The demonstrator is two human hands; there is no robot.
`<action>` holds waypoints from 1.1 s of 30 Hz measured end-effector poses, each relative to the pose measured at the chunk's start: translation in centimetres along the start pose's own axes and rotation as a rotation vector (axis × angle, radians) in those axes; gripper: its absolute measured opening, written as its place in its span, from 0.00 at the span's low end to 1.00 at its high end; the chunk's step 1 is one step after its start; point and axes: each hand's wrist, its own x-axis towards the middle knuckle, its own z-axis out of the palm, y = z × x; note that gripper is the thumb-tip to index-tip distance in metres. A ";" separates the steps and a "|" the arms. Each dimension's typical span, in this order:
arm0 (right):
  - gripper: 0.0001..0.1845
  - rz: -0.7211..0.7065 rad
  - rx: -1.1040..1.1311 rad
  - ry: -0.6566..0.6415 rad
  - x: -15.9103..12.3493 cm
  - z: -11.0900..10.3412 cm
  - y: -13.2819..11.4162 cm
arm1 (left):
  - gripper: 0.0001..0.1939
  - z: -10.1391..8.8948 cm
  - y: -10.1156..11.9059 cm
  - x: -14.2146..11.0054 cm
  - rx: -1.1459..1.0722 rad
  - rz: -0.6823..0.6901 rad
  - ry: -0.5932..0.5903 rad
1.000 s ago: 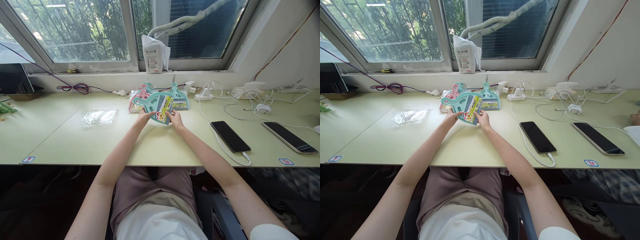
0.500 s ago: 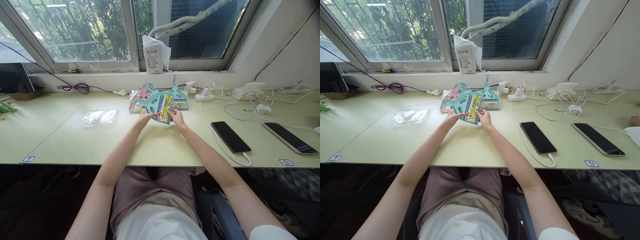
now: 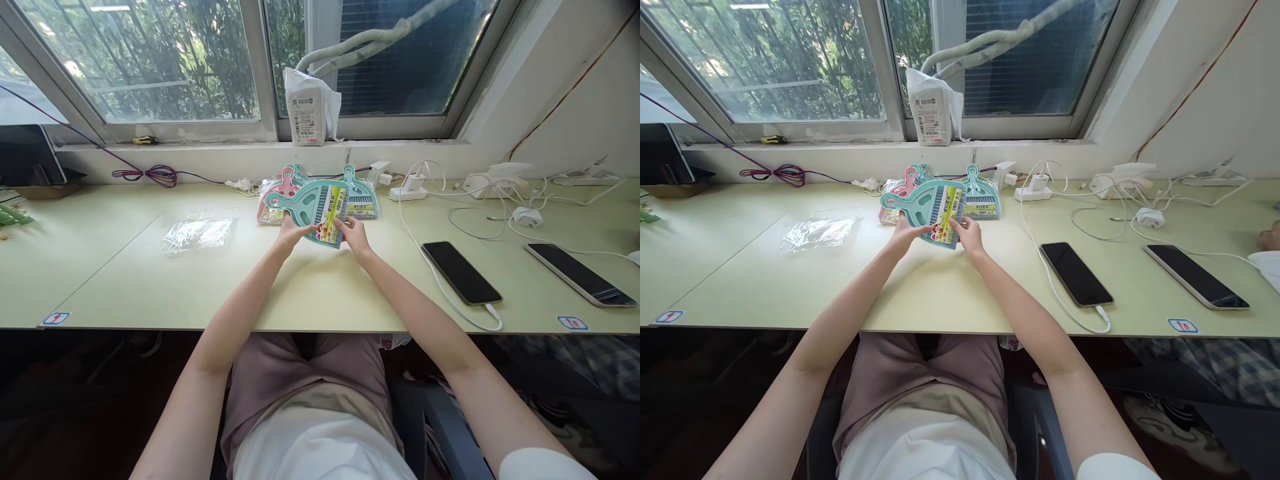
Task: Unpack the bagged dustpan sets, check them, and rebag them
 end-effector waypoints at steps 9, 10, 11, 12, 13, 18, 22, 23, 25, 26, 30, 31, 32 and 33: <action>0.33 -0.037 0.055 -0.077 -0.1 -0.2 -1.0 | 0.54 0.4 0.2 0.1 0.016 0.010 0.053; 0.33 -0.035 0.063 -0.083 -0.1 -0.2 -1.0 | 0.55 0.4 0.2 0.1 0.027 0.022 0.058; 0.33 -0.035 0.073 -0.082 -0.1 -0.2 -1.0 | 0.56 0.4 0.2 0.1 0.040 0.037 0.069; 0.32 -0.037 0.085 -0.077 -0.1 -0.3 -1.0 | 0.56 0.5 0.2 0.0 0.054 0.053 0.082; 0.32 -0.039 0.096 -0.071 -0.1 -0.3 -1.0 | 0.57 0.6 0.2 -0.1 0.066 0.067 0.093; 0.31 -0.037 0.113 -0.061 -0.1 -0.4 -1.1 | 0.59 0.8 0.1 -0.3 0.091 0.077 0.084; 0.32 -0.030 0.104 -0.065 -0.1 -0.5 -1.0 | 0.61 0.7 0.0 -0.2 0.092 0.075 0.069; 0.32 -0.026 0.101 -0.064 -0.1 -0.5 -0.9 | 0.61 0.7 0.0 -0.1 0.093 0.075 0.066; 0.31 -0.018 0.100 -0.061 0.0 -0.5 -0.8 | 0.61 0.7 0.0 0.0 0.086 0.076 0.060; 0.32 -0.015 0.102 -0.059 0.0 -0.5 -0.8 | 0.61 0.6 0.1 0.0 0.081 0.076 0.057; 0.32 -0.018 0.103 -0.068 0.4 -0.7 -0.7 | 0.60 0.6 0.2 0.0 0.070 0.080 0.049; 0.31 -0.019 0.092 -0.074 0.6 -0.9 -0.7 | 0.59 0.7 0.2 0.0 0.073 0.083 0.050; 0.30 -0.019 0.078 -0.080 0.7 -1.0 -0.6 | 0.58 0.7 0.3 0.0 0.079 0.087 0.053; 0.29 -0.019 0.067 -0.087 0.9 -1.2 -0.6 | 0.57 0.7 0.3 -0.1 0.086 0.089 0.057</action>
